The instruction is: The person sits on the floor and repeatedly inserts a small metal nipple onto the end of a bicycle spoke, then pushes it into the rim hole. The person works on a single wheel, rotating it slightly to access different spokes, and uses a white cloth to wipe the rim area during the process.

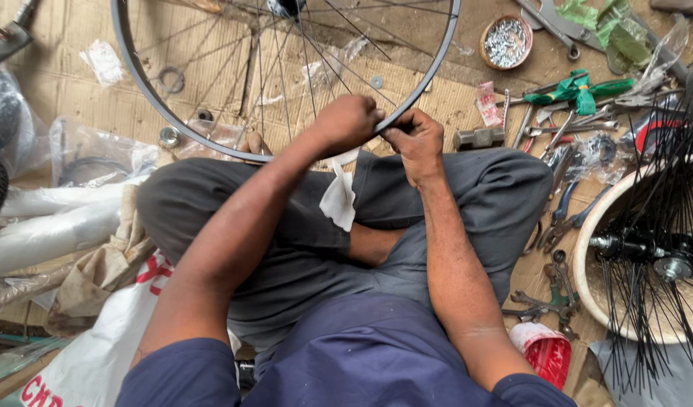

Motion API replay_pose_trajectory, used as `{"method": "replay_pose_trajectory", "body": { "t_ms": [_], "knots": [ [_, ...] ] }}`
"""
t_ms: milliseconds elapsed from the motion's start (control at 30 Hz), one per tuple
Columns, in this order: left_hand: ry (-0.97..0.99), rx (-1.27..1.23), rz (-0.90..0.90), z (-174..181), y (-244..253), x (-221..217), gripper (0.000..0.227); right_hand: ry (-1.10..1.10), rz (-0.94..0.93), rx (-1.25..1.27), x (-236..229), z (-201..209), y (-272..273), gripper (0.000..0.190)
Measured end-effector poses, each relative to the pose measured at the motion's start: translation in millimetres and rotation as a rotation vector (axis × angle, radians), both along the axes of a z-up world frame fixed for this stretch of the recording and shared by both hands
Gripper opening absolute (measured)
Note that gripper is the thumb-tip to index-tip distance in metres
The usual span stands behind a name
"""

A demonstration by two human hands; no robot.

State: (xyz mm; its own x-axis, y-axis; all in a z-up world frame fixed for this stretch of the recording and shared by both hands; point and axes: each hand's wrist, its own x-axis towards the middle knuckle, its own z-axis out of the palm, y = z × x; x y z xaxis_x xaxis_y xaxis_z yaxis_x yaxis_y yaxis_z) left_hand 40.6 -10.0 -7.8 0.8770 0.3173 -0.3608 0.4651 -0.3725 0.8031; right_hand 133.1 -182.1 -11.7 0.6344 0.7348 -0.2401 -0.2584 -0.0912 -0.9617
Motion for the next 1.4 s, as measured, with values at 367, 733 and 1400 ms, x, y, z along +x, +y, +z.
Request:
{"method": "replay_pose_trajectory", "body": {
  "t_ms": [367, 733, 1400],
  "knots": [
    [0.092, 0.149, 0.041, -3.7, -8.4, 0.1, 0.043, 0.013, -0.02, 0.044, -0.3, -7.3, 1.2, 0.012],
    [0.006, 0.027, 0.012, -2.3, -1.7, 3.4, 0.038, 0.029, -0.021, 0.048, 2.4, -9.5, 0.8, 0.013],
    [0.065, 0.078, 0.005, -0.5, -5.3, -0.3, 0.043, 0.004, -0.029, 0.05, 0.4, -12.2, 0.6, 0.014]
  ]
}}
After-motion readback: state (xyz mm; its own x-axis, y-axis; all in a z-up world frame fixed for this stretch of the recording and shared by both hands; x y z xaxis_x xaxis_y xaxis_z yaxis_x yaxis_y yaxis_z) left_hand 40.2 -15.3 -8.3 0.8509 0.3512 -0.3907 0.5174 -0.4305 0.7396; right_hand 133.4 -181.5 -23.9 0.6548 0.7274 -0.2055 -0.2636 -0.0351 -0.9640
